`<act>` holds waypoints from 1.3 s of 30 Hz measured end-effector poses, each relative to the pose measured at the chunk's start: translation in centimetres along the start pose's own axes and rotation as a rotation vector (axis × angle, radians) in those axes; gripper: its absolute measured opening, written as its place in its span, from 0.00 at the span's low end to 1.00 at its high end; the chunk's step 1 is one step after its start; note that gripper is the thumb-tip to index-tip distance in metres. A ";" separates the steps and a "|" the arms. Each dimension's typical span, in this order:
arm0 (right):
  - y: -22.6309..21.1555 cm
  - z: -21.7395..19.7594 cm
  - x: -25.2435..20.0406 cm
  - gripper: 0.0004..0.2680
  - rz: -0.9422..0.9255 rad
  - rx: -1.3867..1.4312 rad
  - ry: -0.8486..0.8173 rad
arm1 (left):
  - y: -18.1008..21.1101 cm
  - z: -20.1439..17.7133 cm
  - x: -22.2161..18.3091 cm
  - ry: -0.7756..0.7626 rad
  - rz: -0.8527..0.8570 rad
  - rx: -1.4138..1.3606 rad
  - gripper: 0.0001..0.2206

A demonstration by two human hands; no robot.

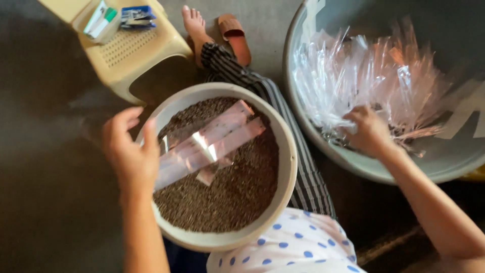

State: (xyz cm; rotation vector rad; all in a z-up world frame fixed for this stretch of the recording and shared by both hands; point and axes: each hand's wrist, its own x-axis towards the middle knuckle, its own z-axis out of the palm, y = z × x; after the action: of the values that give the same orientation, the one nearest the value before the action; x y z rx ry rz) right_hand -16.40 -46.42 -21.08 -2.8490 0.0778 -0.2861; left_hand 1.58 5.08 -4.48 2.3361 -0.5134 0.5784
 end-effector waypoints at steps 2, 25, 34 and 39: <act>-1.6 2.1 0.9 0.21 0.085 -0.035 -0.037 | -4.6 1.1 -2.5 -0.035 -0.058 0.150 0.15; 6.1 11.7 9.8 0.29 0.464 0.131 -0.364 | -4.0 4.1 -2.1 -0.152 -0.555 0.059 0.13; -4.0 1.1 10.5 0.15 0.244 0.386 0.035 | 8.4 7.2 0.5 -0.203 -0.253 -0.883 0.16; -13.8 -4.9 10.3 0.11 0.252 0.783 0.006 | 9.4 15.8 -5.2 -0.411 0.340 0.162 0.11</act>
State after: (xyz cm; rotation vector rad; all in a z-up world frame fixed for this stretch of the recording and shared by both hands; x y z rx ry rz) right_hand -6.91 -35.32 -10.70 -2.0360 0.2600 -0.2083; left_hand -3.21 -11.27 -13.09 2.5513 -1.1046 0.2929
